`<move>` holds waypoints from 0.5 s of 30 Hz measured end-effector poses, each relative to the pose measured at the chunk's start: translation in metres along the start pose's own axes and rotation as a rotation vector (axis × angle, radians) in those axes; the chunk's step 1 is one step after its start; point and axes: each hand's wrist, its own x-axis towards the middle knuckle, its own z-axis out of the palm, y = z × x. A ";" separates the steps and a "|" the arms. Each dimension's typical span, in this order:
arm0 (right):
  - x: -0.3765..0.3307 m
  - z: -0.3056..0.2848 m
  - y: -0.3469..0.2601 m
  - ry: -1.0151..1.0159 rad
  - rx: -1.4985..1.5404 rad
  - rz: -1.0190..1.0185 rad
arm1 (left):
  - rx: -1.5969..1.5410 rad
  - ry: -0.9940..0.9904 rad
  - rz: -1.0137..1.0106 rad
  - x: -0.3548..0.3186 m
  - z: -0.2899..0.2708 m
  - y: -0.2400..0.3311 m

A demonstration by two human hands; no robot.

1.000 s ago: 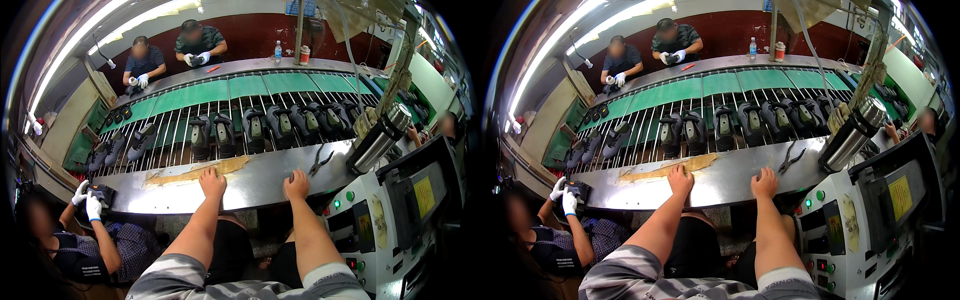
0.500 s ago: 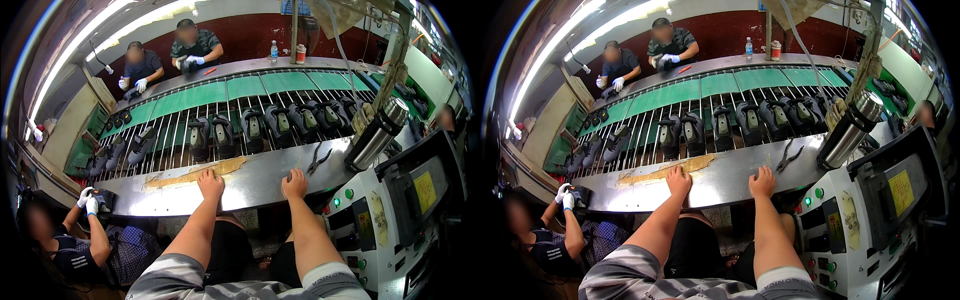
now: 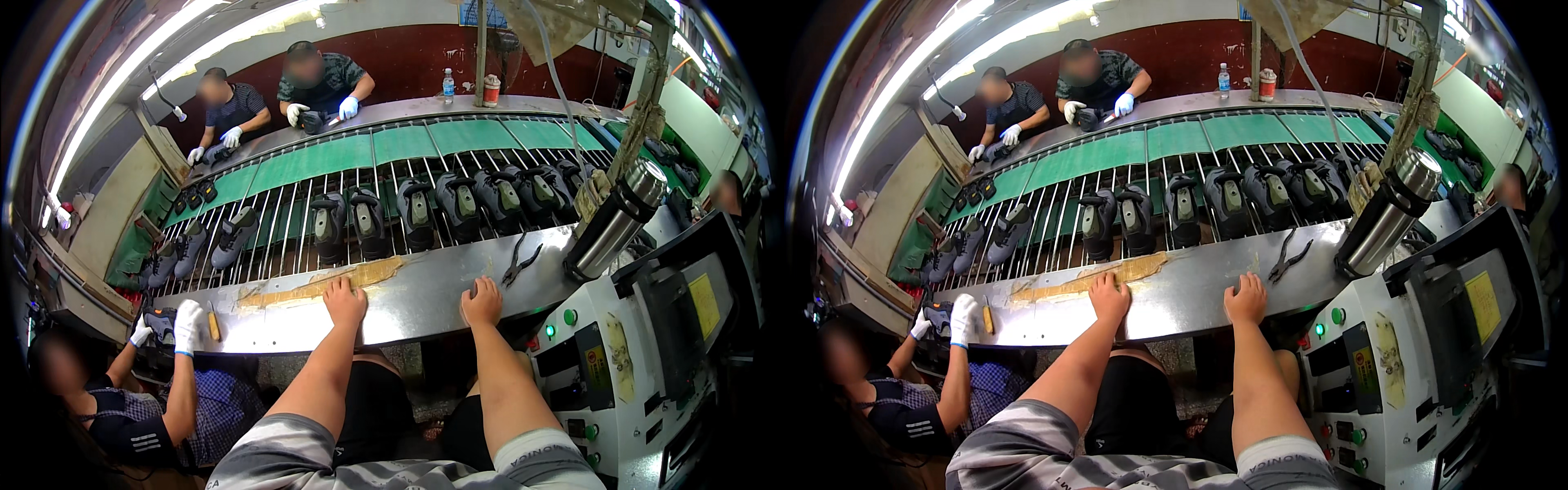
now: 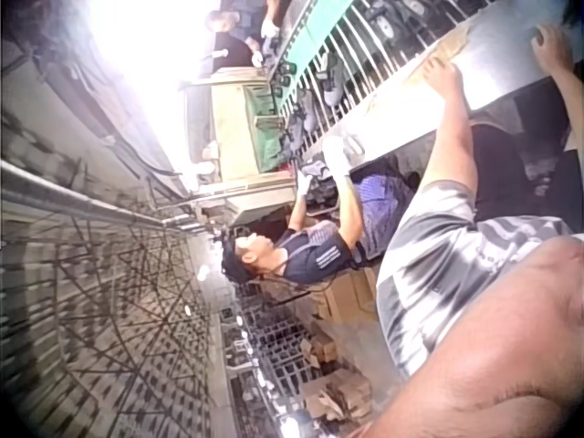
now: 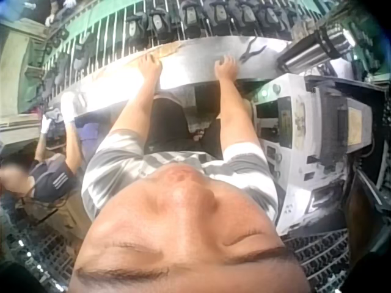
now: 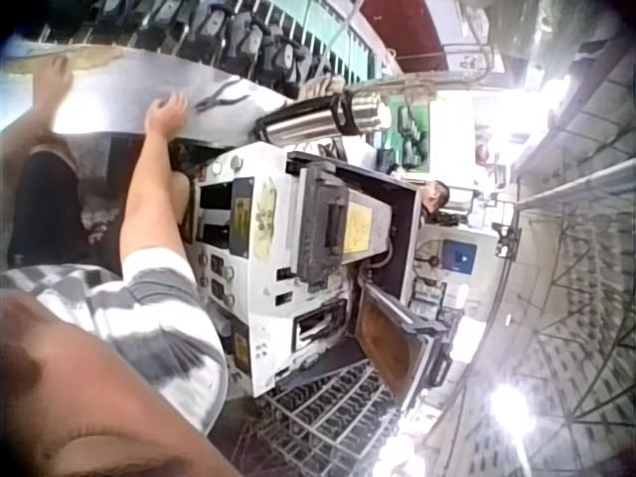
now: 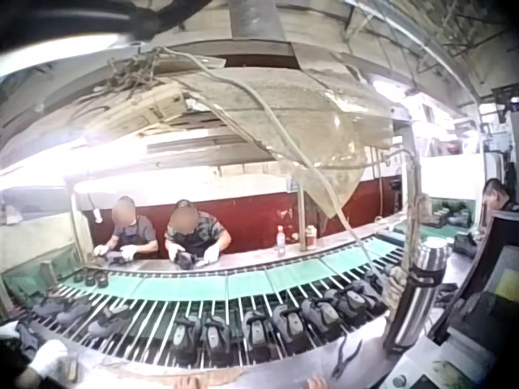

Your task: The person takes shoes from a conveyor belt, places them into a forming machine one at a time, presses buttons to operate the machine, and then returns the shoes to the belt.

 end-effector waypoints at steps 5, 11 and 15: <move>0.000 0.008 0.005 0.007 0.004 -0.026 | 0.006 -0.018 -0.020 0.005 -0.010 0.003; 0.015 -0.063 0.020 -0.147 0.255 -0.225 | -0.046 0.007 -0.016 0.007 -0.013 0.000; 0.042 -0.197 0.070 0.122 -0.013 -0.576 | -0.022 0.031 -0.023 0.002 -0.013 -0.011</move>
